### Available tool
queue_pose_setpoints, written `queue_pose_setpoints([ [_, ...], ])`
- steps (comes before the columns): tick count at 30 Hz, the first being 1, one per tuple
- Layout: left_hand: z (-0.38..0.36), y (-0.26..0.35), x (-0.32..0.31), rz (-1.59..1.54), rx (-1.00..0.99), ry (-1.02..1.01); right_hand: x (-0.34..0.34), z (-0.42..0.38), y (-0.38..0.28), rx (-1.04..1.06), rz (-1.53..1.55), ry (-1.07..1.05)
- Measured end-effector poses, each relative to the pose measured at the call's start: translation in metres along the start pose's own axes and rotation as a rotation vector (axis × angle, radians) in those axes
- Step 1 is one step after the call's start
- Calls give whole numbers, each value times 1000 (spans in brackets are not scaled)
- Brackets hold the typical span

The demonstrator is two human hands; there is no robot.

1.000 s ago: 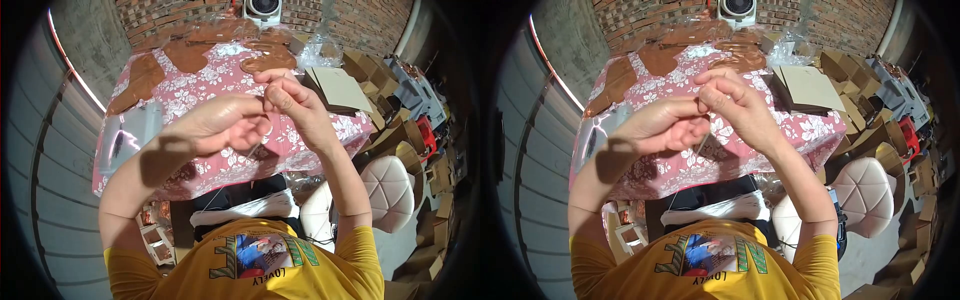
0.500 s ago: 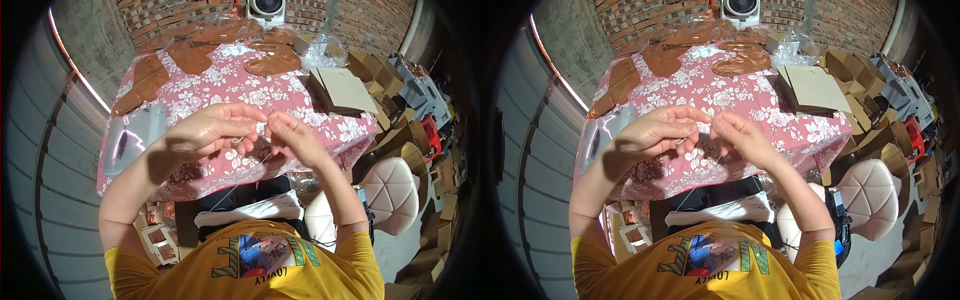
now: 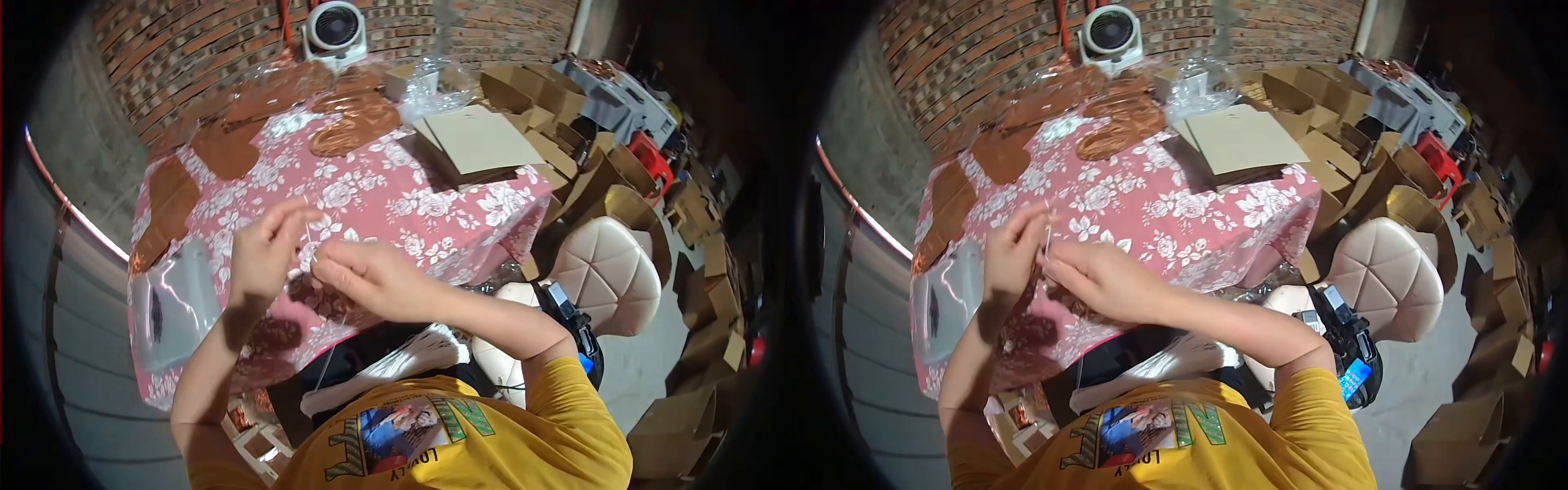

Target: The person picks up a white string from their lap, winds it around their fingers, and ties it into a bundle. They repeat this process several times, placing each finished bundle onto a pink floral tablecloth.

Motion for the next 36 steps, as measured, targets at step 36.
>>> queue_pose_setpoints([
  [36, -8, -23, 28, 6, 121, -225, 26, 26, -33, 274, 57, 64],
])
Point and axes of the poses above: each hand's wrist, its own z-axis towards the middle knuckle, its own x-axis out of the back of the hand, y = z × x, the point moved 7 cm from there along z, towards the middle knuckle, and after that the axes turned 2 degrees about y, right-handed, at the moved point
